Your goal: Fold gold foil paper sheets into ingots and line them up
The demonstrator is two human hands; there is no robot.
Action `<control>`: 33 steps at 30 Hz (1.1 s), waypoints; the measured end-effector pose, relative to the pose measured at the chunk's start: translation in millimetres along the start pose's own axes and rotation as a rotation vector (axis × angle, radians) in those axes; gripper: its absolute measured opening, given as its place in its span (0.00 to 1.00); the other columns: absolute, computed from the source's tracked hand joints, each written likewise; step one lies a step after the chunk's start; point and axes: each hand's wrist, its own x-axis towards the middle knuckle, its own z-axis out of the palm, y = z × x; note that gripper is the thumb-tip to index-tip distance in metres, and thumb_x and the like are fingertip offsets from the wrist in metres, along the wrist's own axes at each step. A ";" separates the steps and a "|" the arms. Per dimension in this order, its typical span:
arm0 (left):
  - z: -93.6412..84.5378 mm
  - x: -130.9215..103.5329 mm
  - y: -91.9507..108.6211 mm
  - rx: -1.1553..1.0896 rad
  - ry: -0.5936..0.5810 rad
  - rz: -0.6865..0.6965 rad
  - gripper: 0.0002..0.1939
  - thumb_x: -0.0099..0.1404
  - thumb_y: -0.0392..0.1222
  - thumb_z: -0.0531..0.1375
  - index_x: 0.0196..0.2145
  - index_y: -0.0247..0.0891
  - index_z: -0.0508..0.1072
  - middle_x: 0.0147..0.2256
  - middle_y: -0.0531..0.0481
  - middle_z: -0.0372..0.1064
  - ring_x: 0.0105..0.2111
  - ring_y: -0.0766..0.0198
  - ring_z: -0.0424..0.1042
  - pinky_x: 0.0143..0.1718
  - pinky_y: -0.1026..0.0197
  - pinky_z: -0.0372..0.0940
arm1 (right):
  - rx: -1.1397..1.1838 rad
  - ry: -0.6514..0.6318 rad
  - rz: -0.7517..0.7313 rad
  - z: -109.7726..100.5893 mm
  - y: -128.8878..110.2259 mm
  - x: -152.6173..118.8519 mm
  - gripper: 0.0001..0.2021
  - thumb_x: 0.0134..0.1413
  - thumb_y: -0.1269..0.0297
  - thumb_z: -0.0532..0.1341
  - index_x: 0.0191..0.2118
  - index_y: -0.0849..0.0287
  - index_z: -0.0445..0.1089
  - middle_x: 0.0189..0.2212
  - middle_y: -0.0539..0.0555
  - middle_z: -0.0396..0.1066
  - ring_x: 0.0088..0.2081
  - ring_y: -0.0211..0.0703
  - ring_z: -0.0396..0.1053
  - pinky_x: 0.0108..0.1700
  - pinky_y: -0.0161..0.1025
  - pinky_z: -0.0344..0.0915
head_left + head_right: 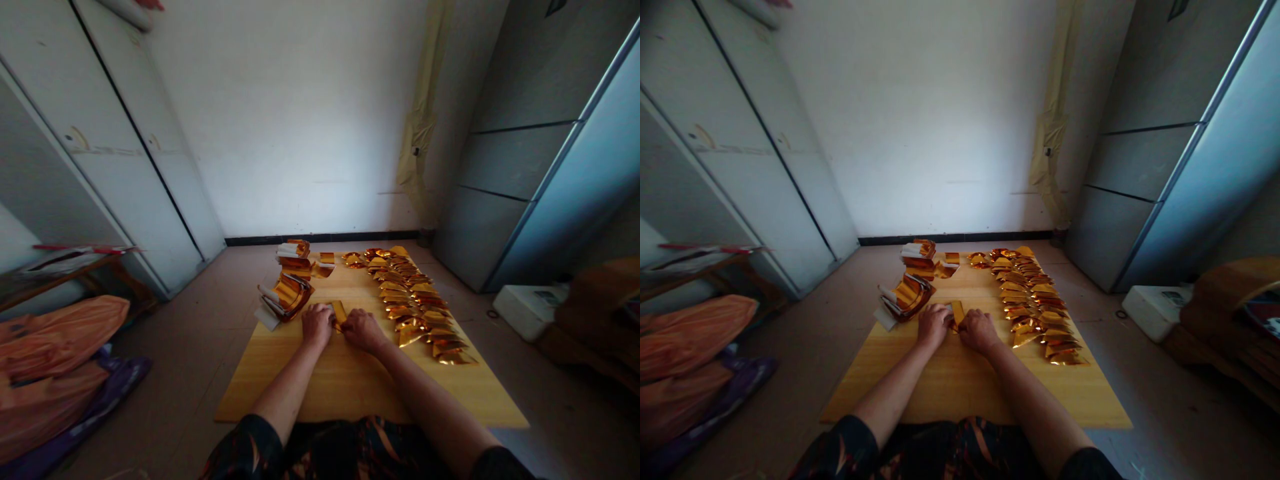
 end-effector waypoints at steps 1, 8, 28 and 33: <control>0.6 0.2 -0.8 -0.008 0.006 0.039 0.11 0.59 0.32 0.56 0.35 0.42 0.76 0.39 0.47 0.71 0.43 0.59 0.65 0.42 0.58 0.58 | -0.003 -0.008 -0.015 -0.6 -0.1 -0.6 0.13 0.53 0.64 0.55 0.38 0.52 0.76 0.39 0.56 0.70 0.42 0.46 0.64 0.43 0.39 0.57; 1.8 -2.6 -2.6 -0.016 0.006 0.237 0.13 0.59 0.29 0.53 0.29 0.40 0.75 0.32 0.48 0.69 0.37 0.62 0.66 0.38 0.62 0.59 | 0.001 -0.032 -0.022 -1.6 2.7 0.1 0.13 0.53 0.66 0.55 0.39 0.51 0.76 0.40 0.55 0.70 0.43 0.44 0.64 0.44 0.38 0.56; -16.5 -16.7 -12.9 -0.053 -0.114 0.245 0.12 0.57 0.48 0.61 0.40 0.47 0.74 0.50 0.51 0.70 0.49 0.57 0.67 0.57 0.49 0.49 | 0.154 0.089 -0.260 14.9 27.2 4.0 0.11 0.55 0.65 0.56 0.41 0.50 0.74 0.44 0.51 0.72 0.44 0.43 0.64 0.47 0.40 0.57; -11.7 -6.6 -16.2 -0.092 -0.117 0.227 0.08 0.58 0.43 0.61 0.37 0.46 0.75 0.48 0.51 0.72 0.50 0.60 0.68 0.57 0.51 0.50 | 0.153 0.107 -0.237 18.2 28.2 9.9 0.10 0.55 0.64 0.57 0.40 0.51 0.75 0.43 0.52 0.72 0.44 0.43 0.64 0.48 0.40 0.57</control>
